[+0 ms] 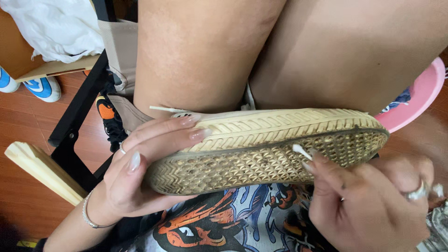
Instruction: The person cleans the sole of a white canvas shoe using a cotton swab, a pair of scissors, and a brush. They meticulously remove debris from the textured sole pattern and then brush the surface.
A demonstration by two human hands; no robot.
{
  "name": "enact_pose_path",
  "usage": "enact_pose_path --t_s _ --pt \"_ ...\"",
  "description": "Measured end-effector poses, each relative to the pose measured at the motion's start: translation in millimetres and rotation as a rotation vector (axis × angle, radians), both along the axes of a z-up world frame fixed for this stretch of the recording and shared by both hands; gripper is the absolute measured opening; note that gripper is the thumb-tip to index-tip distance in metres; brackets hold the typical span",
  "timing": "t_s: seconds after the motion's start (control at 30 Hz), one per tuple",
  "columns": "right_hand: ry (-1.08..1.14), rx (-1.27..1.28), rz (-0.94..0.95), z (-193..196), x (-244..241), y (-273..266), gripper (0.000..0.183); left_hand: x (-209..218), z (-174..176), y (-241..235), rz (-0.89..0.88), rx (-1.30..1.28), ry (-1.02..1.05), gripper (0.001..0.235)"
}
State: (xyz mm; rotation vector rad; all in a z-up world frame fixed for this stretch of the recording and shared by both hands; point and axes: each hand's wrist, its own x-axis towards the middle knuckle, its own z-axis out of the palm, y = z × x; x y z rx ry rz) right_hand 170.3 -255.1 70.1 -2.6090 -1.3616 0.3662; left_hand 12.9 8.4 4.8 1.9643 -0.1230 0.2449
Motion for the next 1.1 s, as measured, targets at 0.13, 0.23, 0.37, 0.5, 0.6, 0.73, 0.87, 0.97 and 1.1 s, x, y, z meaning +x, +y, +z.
enact_pose_path --t_s 0.13,0.23,0.37,0.5,0.6,0.73,0.87,0.97,1.1 --pt "0.159 -0.016 -0.108 1 6 -3 0.004 -1 -3 4 -0.02 -0.08 0.003 0.118" --pt "0.215 0.137 -0.217 0 1 -8 0.007 -1 0 5 -0.01 -0.132 -0.002 0.117" --pt "0.168 0.265 -0.265 6 0 -9 0.008 1 3 7 -0.007 -0.141 -0.005 0.118" --pt "0.137 0.246 -0.181 26 5 13 0.006 1 7 6 0.028 -0.138 -0.015 0.119" --pt "0.175 0.219 -0.111 40 17 37 0.011 -3 7 7 0.039 -0.155 0.005 0.12" --pt "0.078 0.354 -0.217 66 45 56 0.018 0 15 9 0.064 -0.126 -0.002 0.119" --pt "0.079 0.557 -0.387 79 102 57 0.016 1 20 7 0.078 -0.114 0.006 0.122" --pt "0.02 0.682 -0.395 84 160 70 0.021 -1 22 6 0.072 -0.115 0.01 0.124" --pt "-0.031 0.721 -0.122 90 271 111 0.014 -5 18 7 0.065 -0.135 0.071 0.125"
